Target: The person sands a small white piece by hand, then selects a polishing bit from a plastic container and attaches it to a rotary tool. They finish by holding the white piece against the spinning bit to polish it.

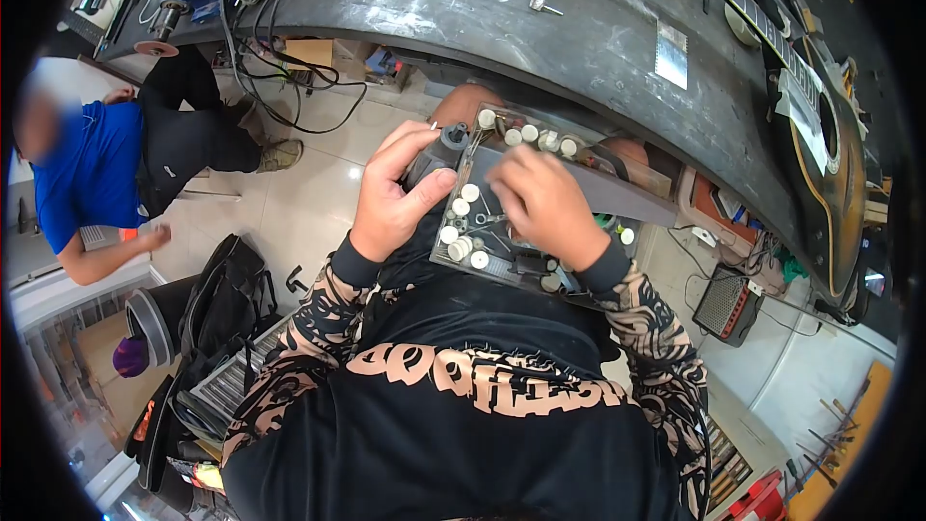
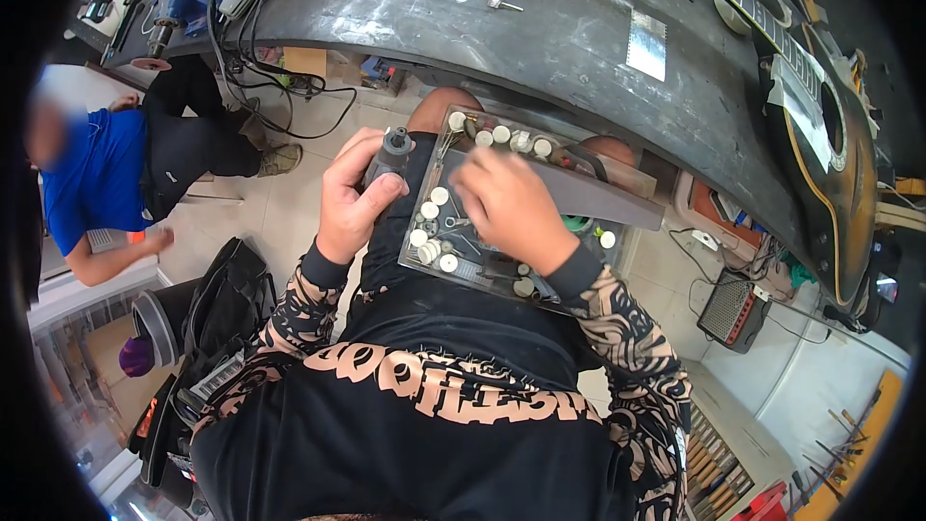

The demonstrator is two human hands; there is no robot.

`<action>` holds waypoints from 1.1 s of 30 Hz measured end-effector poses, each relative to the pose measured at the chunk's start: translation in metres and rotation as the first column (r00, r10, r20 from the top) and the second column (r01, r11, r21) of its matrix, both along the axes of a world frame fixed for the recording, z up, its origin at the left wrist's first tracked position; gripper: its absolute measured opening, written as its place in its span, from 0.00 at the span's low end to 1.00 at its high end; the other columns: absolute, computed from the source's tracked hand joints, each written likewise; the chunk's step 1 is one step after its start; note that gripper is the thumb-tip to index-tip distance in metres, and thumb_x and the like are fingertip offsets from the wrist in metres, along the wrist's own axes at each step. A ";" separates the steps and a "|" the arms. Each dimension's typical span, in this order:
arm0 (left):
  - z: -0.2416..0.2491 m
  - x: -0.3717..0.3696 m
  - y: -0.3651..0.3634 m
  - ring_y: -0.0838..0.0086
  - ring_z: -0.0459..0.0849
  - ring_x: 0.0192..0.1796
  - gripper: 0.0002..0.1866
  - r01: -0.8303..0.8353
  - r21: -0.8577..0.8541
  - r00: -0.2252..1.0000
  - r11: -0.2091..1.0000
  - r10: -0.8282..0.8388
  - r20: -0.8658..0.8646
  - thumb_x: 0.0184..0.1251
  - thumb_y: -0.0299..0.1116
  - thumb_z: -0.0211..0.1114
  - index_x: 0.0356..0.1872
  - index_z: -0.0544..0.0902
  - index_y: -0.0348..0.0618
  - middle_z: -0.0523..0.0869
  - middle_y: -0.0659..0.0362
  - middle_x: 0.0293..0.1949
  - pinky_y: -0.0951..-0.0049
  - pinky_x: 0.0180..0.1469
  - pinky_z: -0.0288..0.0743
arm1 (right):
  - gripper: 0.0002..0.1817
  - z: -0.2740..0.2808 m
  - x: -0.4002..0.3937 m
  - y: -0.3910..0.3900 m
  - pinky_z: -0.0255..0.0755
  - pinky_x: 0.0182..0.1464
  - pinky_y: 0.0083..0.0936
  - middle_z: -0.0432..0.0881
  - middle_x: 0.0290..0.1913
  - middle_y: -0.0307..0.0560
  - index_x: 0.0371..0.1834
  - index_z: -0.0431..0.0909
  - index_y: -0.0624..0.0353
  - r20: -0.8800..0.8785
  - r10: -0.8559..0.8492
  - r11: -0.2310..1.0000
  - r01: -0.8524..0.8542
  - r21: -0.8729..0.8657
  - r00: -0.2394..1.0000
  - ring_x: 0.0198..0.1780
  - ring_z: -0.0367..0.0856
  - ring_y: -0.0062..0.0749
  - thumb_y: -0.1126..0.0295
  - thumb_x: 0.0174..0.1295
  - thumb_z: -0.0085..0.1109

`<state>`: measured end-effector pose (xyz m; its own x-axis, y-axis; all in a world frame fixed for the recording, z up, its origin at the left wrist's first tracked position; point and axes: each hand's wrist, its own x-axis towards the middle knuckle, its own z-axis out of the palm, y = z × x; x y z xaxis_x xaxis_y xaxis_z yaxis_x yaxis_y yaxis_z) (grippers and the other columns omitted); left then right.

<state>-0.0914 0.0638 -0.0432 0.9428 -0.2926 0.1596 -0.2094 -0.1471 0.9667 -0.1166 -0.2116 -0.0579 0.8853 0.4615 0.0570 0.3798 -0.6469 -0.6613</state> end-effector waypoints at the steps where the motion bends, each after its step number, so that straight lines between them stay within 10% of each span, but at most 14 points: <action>1: 0.000 0.000 -0.001 0.57 0.90 0.64 0.26 0.004 0.001 1.000 1.000 -0.004 -0.003 0.77 0.37 0.86 0.65 0.89 0.27 0.91 0.47 0.61 0.61 0.72 0.81 | 0.12 -0.003 0.008 0.003 0.78 0.74 0.53 0.88 0.63 0.50 0.58 0.91 0.58 0.108 -0.062 0.998 0.060 0.028 0.992 0.67 0.87 0.57 0.69 0.75 0.76; 4: 0.003 0.000 -0.004 0.57 0.90 0.64 0.26 0.003 0.002 1.000 1.000 -0.003 0.004 0.77 0.37 0.86 0.65 0.89 0.27 0.91 0.47 0.61 0.61 0.72 0.81 | 0.13 -0.017 0.025 0.010 0.77 0.74 0.52 0.87 0.62 0.49 0.59 0.89 0.59 0.383 -0.126 0.988 0.148 -0.030 0.915 0.67 0.85 0.54 0.69 0.75 0.75; 13: -0.004 0.004 0.004 0.73 0.93 0.45 0.30 -0.027 -0.011 1.000 1.000 0.026 -0.013 0.87 0.50 0.78 0.67 0.90 0.27 0.87 0.54 0.61 0.71 0.47 0.86 | 0.05 -0.006 0.004 -0.012 0.80 0.68 0.52 0.86 0.36 0.53 0.48 0.91 0.58 0.166 -0.056 0.997 0.046 0.066 0.985 0.50 0.90 0.56 0.70 0.77 0.76; 23: -0.003 0.006 0.007 0.69 0.93 0.44 0.34 -0.019 -0.016 0.999 1.000 0.020 0.044 0.87 0.55 0.77 0.67 0.90 0.27 0.87 0.52 0.59 0.68 0.45 0.86 | 0.18 -0.014 0.015 -0.005 0.78 0.74 0.58 0.86 0.64 0.49 0.63 0.90 0.56 0.201 -0.135 0.967 0.173 -0.186 0.970 0.70 0.83 0.55 0.68 0.72 0.78; 33: 0.003 0.008 0.004 0.69 0.93 0.45 0.34 0.000 -0.012 0.999 1.000 0.001 0.039 0.86 0.56 0.77 0.68 0.90 0.28 0.86 0.52 0.58 0.69 0.46 0.86 | 0.14 -0.017 0.022 -0.013 0.82 0.69 0.57 0.92 0.60 0.53 0.58 0.91 0.58 0.013 -0.138 0.967 0.137 -0.213 0.990 0.66 0.88 0.57 0.68 0.73 0.77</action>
<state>-0.0835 0.0675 -0.0397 0.9359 -0.2901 0.1999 -0.2470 -0.1355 0.9595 -0.0948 -0.2250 -0.0752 0.9411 0.3367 -0.0313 0.2761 -0.8186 -0.5037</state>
